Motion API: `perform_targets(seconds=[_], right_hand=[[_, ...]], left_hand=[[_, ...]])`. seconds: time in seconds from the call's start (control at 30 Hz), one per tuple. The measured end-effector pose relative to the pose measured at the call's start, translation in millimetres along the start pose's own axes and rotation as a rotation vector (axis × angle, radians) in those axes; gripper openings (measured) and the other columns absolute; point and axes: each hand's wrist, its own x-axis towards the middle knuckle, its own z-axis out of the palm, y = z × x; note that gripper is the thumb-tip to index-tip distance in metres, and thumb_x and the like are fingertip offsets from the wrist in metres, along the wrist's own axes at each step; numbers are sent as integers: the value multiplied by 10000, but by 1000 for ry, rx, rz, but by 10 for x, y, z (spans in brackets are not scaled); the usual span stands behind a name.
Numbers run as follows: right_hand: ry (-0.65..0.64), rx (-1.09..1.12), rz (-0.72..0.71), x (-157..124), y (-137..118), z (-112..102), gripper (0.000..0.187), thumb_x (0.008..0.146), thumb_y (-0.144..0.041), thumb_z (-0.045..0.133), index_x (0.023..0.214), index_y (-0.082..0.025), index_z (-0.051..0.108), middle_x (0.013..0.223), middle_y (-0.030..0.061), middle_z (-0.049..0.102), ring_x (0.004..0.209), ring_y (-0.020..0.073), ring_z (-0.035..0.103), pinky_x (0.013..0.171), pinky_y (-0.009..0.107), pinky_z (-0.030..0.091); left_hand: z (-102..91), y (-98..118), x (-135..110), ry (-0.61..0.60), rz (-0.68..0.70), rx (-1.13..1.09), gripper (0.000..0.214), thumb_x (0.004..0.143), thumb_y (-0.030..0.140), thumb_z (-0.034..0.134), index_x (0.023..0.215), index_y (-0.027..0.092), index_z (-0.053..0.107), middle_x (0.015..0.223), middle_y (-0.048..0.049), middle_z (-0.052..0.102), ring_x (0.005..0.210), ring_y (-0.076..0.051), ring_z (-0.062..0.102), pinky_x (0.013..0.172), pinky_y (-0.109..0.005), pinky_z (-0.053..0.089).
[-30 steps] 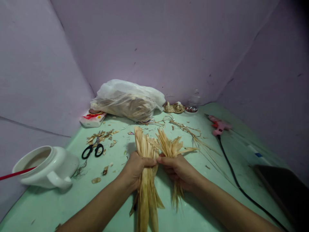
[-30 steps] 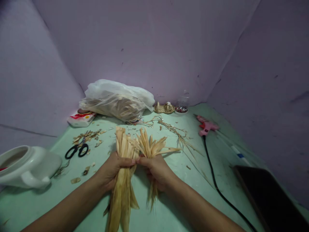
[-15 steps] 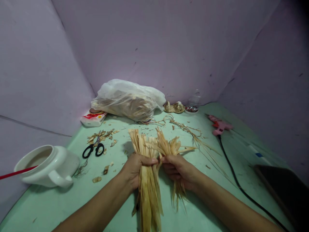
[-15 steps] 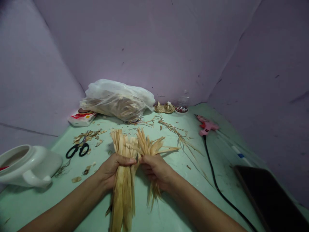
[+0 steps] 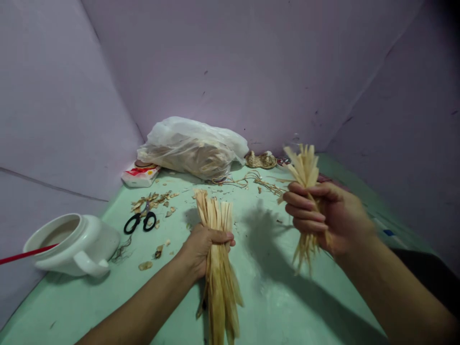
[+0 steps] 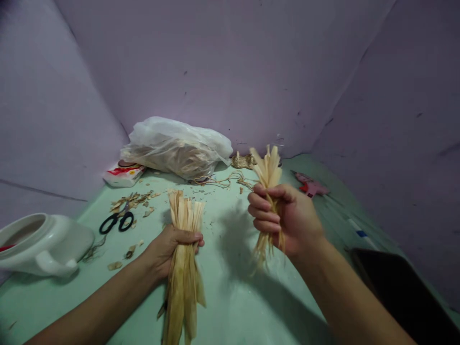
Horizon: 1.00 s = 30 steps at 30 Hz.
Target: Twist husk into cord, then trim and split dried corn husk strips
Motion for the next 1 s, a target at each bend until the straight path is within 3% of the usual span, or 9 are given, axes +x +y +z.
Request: perform_targets(seconds=[0.13,0.3,0.47,0.63,0.8,1.0], right_hand=[[70,-98,23,18,24,-11,83,606,-176,484,597,-190,403,467,-72,231,382,29,72,319,150,24],[107,-319,224,176,581,12,307,648,-314,590,576,-194,316,442,-101,182,369,16,64,326,157,19],[158,-539,180,200,988,39,319,608,-362,690,710,-188,443,428,-105,257,352,18,154,324,158,56],[178,-493,208,214,1000,3,337,605,-348,686,653,-186,395,430,-109,246,355,11,143,333,161,48],[157,-486,194,221,998,-21,356,593,-320,688,629,-190,359,430,-115,231,352,6,137,334,163,47],[168,-506,191,218,1015,-25,311,608,-297,638,601,-192,345,416,-111,241,338,11,153,334,170,46]], left_hand=[[10,-16,7,14,39,-1,114,530,-3,606,589,85,565,461,-23,546,437,-121,539,403,-199,402],[10,-58,9,-16,105,14,159,488,15,631,618,87,573,451,-12,545,410,-118,513,405,-213,390],[38,-73,-29,-105,139,7,283,430,2,602,704,72,617,507,-23,587,416,-112,503,429,-228,399],[57,-59,-55,-113,122,2,299,415,30,627,712,67,620,512,-39,596,435,-135,519,443,-249,406],[44,-74,-37,-110,106,-83,363,407,3,623,763,71,626,573,-45,623,517,-168,566,558,-309,461],[57,-75,-51,-109,39,-120,316,418,-32,579,714,69,627,540,-40,608,484,-157,556,560,-299,451]])
